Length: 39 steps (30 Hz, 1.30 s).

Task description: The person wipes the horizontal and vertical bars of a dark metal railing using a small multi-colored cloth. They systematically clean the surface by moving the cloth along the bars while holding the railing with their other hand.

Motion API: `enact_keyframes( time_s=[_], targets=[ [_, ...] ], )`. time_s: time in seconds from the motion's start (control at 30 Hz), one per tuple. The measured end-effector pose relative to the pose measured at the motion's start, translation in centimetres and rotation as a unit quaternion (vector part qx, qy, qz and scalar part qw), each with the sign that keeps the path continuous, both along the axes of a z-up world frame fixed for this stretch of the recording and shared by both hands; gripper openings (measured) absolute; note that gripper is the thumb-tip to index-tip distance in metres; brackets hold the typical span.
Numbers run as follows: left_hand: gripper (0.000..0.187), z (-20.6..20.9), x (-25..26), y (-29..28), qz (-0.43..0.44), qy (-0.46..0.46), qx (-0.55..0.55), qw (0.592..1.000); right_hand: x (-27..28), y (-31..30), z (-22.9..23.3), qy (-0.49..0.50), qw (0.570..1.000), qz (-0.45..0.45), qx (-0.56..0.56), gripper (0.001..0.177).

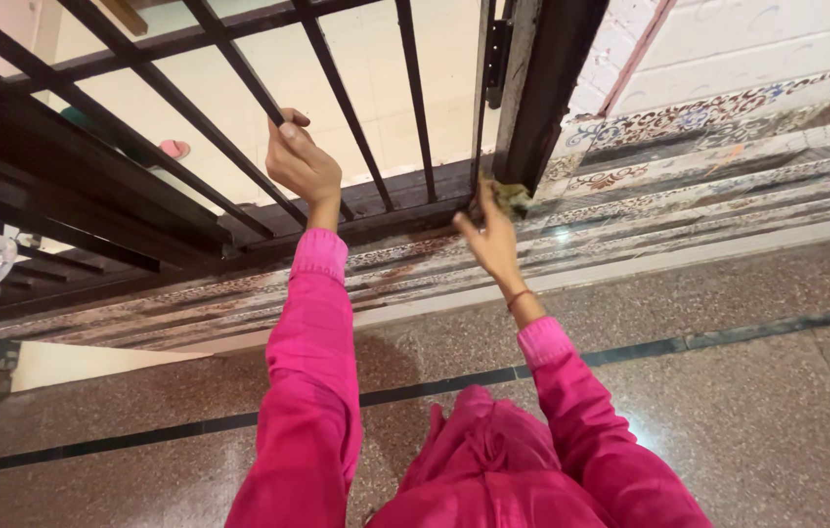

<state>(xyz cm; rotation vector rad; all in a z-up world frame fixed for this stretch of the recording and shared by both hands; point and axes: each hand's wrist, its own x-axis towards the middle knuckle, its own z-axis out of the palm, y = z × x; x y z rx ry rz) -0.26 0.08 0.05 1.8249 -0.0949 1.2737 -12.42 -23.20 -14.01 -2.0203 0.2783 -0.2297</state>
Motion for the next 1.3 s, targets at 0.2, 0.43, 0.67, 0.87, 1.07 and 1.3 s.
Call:
enact_keyframes(
  time_s=[0.2,0.43,0.67,0.87,1.07,1.3],
  targets=[
    [0.054,0.5,-0.3,-0.2,-0.001,-0.011,0.0,1.0,2.7,-1.3,-3.5,-0.131,0.982,0.118,-0.072,0.114],
    [0.054,0.6,-0.1,-0.3,-0.012,-0.008,-0.015,1.0,6.7,-4.5,-4.1,-0.038,0.978,0.196,-0.058,0.099],
    [0.054,0.6,-0.3,-0.2,-0.01,-0.015,-0.001,1.0,2.4,-3.3,-5.0,-0.087,0.982,0.142,-0.085,0.109],
    [0.054,0.3,0.0,-0.1,0.008,0.003,-0.008,1.0,5.1,-4.0,-2.0,0.014,0.981,0.175,-0.082,0.105],
    [0.053,0.4,-0.1,-0.2,0.009,-0.013,0.002,1.0,5.3,-3.1,-2.7,-0.005,0.986,0.118,-0.118,0.088],
    [0.053,0.3,-0.1,-0.2,0.002,-0.01,-0.012,1.0,-2.0,-1.5,-4.4,-0.074,0.98,-0.007,-0.186,0.045]
  ],
)
